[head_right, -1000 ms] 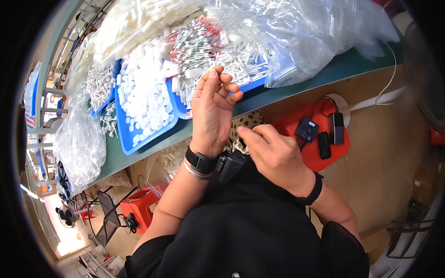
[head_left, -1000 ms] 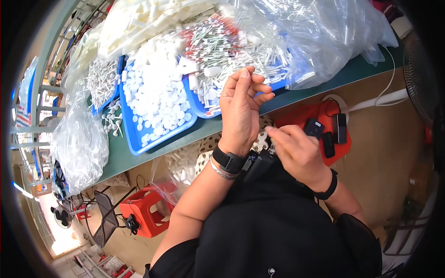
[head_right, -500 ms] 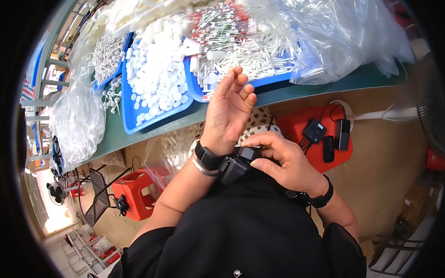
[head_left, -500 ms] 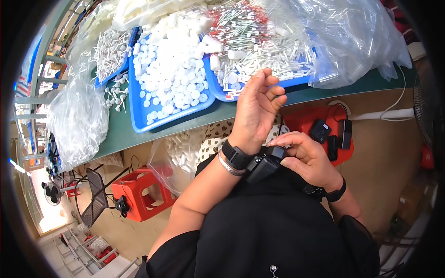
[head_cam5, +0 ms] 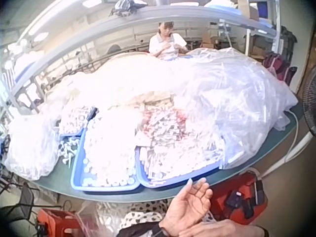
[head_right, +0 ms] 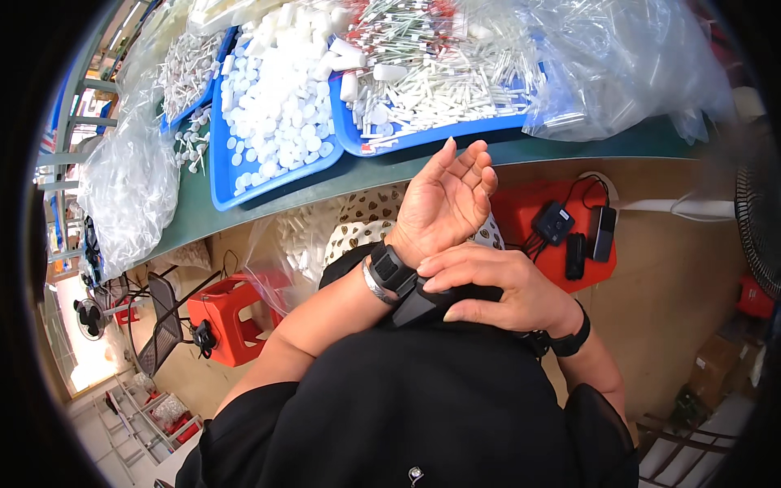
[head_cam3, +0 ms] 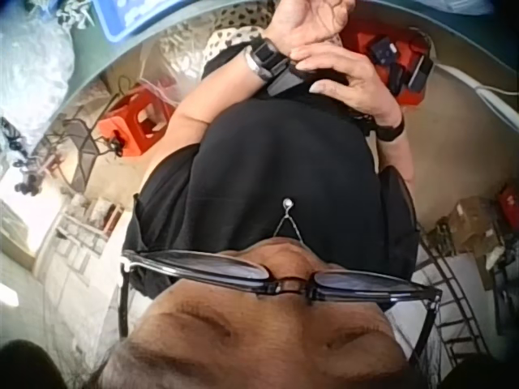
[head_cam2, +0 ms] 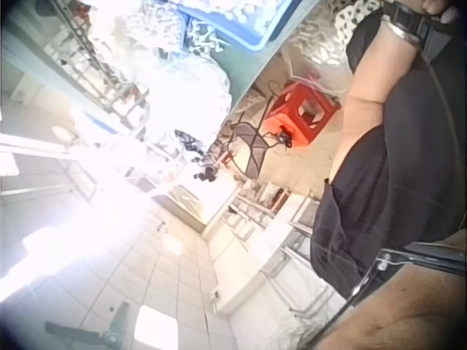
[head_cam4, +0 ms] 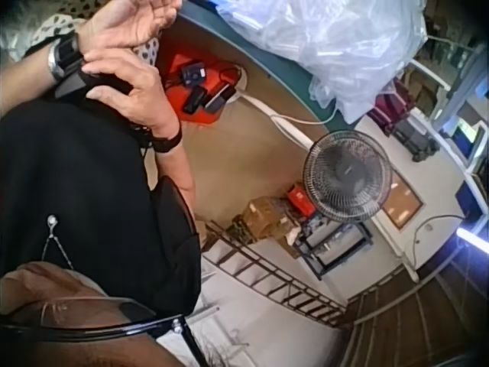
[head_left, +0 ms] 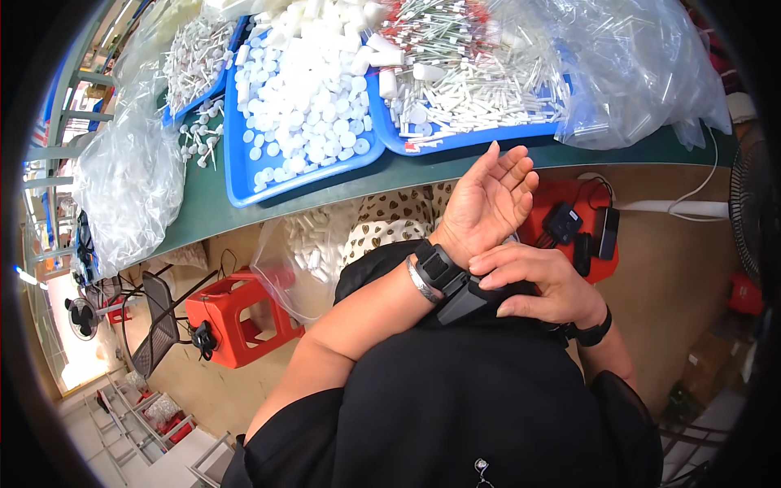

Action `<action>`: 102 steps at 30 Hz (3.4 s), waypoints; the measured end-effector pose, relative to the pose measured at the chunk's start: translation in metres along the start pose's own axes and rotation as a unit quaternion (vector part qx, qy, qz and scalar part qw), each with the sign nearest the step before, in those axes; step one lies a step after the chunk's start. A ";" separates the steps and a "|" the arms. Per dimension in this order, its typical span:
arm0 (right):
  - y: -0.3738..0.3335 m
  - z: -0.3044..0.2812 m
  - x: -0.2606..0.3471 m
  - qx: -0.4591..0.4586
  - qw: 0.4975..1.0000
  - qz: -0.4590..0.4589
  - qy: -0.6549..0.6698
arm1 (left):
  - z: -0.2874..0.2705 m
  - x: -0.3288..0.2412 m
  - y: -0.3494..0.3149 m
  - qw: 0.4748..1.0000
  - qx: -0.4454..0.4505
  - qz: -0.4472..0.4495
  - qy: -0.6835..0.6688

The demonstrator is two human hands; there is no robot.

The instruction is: The person assembles small white plastic components by hand, picking up cylindrical pieces and inserting them into other parts. The person works at a table with blue trays filled with parts and plastic bags of supplies.

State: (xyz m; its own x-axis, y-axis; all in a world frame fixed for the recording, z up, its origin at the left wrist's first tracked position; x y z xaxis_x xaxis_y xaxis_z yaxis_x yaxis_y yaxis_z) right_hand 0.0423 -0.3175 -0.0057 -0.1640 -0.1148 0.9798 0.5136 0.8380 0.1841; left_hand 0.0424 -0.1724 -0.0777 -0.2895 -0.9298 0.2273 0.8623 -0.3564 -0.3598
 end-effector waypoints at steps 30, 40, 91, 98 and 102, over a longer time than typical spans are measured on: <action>0.014 0.021 0.011 -0.206 0.978 0.030 0.028 | 0.053 -0.033 0.002 0.991 0.124 0.027 -0.047; 0.031 0.020 0.026 -0.131 0.928 -0.198 -0.287 | 0.057 -0.045 0.011 0.985 0.161 0.025 -0.055; 0.043 0.007 -0.012 -0.259 0.961 0.074 -0.067 | 0.092 -0.075 0.038 0.982 0.077 0.142 -0.095; 0.056 -0.003 -0.027 -0.233 0.964 -0.068 -0.107 | 0.098 -0.062 0.041 0.976 0.023 0.214 -0.021; 0.052 0.005 -0.036 -0.244 0.970 -0.004 -0.018 | 0.099 -0.063 0.040 0.979 0.009 0.198 -0.052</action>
State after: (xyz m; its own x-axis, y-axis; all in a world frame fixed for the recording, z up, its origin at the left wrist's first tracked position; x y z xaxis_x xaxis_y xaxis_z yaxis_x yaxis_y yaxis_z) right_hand 0.0709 -0.2670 -0.0320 -0.1951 -0.0935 0.9763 0.8482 0.4838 0.2158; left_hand 0.1360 -0.1189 -0.0163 0.1124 -0.9800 0.1639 0.9056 0.0331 -0.4228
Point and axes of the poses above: each hand's wrist, its own y-axis towards the middle knuckle, its own z-axis out of the palm, x = y × z, the point moved 1 cm from there along y, towards the middle knuckle, and after that the axes turned 13 degrees about -x, right-handed, at the moved point
